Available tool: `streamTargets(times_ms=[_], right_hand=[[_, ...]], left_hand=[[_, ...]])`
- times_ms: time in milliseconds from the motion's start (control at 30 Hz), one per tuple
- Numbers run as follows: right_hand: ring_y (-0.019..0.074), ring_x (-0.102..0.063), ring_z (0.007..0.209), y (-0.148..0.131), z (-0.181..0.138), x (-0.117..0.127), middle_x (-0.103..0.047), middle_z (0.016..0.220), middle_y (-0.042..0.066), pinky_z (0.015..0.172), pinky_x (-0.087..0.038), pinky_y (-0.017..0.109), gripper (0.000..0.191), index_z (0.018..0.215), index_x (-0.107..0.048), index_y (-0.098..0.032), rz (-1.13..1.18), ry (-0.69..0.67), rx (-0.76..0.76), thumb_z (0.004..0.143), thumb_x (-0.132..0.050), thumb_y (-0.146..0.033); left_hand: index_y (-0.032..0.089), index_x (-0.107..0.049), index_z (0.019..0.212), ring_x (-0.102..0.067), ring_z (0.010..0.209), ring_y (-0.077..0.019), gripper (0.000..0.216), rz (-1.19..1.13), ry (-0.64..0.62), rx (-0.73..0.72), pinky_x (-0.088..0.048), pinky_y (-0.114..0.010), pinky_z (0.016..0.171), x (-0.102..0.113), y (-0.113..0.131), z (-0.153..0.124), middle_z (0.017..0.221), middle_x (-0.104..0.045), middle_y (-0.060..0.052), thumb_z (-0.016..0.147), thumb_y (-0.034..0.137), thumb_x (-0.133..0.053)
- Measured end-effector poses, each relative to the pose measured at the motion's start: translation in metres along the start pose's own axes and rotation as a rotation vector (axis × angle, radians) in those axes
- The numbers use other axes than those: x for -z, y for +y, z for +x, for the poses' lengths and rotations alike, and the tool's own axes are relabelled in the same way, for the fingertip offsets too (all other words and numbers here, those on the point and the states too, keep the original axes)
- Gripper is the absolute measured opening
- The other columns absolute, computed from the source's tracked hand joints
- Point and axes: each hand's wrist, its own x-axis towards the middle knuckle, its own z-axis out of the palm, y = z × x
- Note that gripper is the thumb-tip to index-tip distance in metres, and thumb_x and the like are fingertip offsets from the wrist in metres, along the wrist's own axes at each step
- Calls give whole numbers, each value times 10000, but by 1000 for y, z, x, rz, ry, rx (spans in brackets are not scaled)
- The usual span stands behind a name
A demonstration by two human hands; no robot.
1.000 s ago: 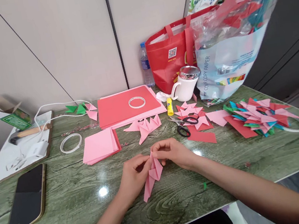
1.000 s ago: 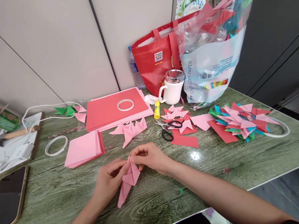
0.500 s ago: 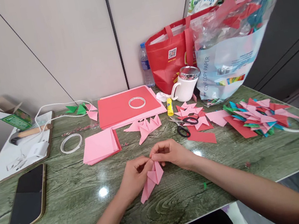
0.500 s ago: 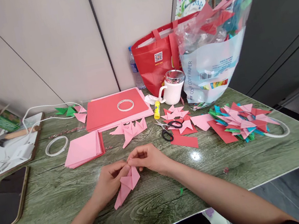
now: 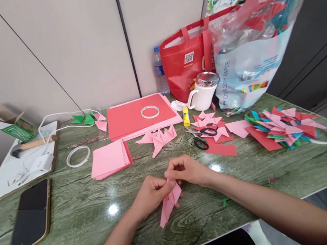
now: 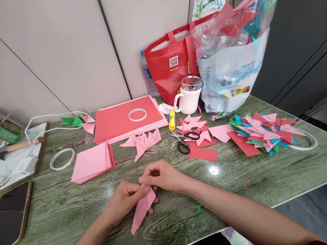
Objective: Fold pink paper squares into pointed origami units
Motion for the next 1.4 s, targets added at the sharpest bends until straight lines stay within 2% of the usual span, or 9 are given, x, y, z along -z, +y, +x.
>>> streamTargets(times_ms=[100,367,533,633,733,900,1167,1300,1400], right_hand=[[63,-427,457,0,-1,-2,-529,504,-35,451,-319,200,370,552,-529,-150,6,15,25,647,-686,-472],[60,-394,420,-1,1,-3,-485,459,-51,429,-293,206,376,545,-526,-157,4,85,48,634,-691,-483],[56,-403,441,-1,4,3,-521,501,-42,440,-311,203,359,570,-539,-150,71,208,40,627,-704,-464],[56,-407,447,0,5,6,-525,513,-41,437,-314,200,351,585,-549,-149,75,234,53,631,-705,-460],[60,-429,457,1,5,6,-536,543,-38,443,-341,200,337,651,-584,-149,74,221,58,648,-689,-469],[103,-553,641,-1,3,5,-620,762,0,605,-448,233,387,870,-610,-157,83,89,61,590,-756,-380],[77,-484,550,5,5,5,-523,611,-64,535,-404,208,380,679,-450,-186,92,157,156,556,-790,-305],[101,-536,648,6,5,6,-586,720,-13,640,-440,245,227,768,-600,-156,-7,83,160,641,-732,-290],[119,-572,718,5,4,6,-623,803,7,700,-453,262,295,905,-631,-158,2,25,143,648,-726,-266]], left_hand=[[97,-717,762,-643,548,-164,440,-149,-135,137,-477,-225,505,1,-2,-1,666,-713,-110,816,474,-497],[55,-699,745,-677,612,-213,389,-421,-110,226,-539,-305,573,0,-1,1,788,-712,-182,771,428,-592],[37,-679,895,-682,772,-285,697,-579,-127,166,-544,-383,688,5,2,2,934,-679,-239,801,649,-359],[44,-662,937,-680,785,-292,648,-485,-114,111,-543,-384,706,7,2,2,892,-690,-224,739,637,-494],[53,-666,890,-688,713,-256,446,-386,-33,128,-554,-342,646,5,0,2,869,-701,-196,696,455,-674],[39,-677,881,-691,687,-238,380,-431,33,97,-555,-343,664,4,-3,4,814,-710,-181,744,393,-647],[11,-681,841,-691,679,-243,375,-563,57,102,-555,-337,671,4,-4,5,796,-710,-198,791,374,-600],[19,-678,823,-691,691,-248,334,-607,111,89,-557,-344,673,2,-2,6,761,-713,-182,784,345,-616],[24,-676,824,-689,714,-247,324,-636,127,68,-555,-356,701,2,-2,6,741,-714,-169,777,341,-627]])
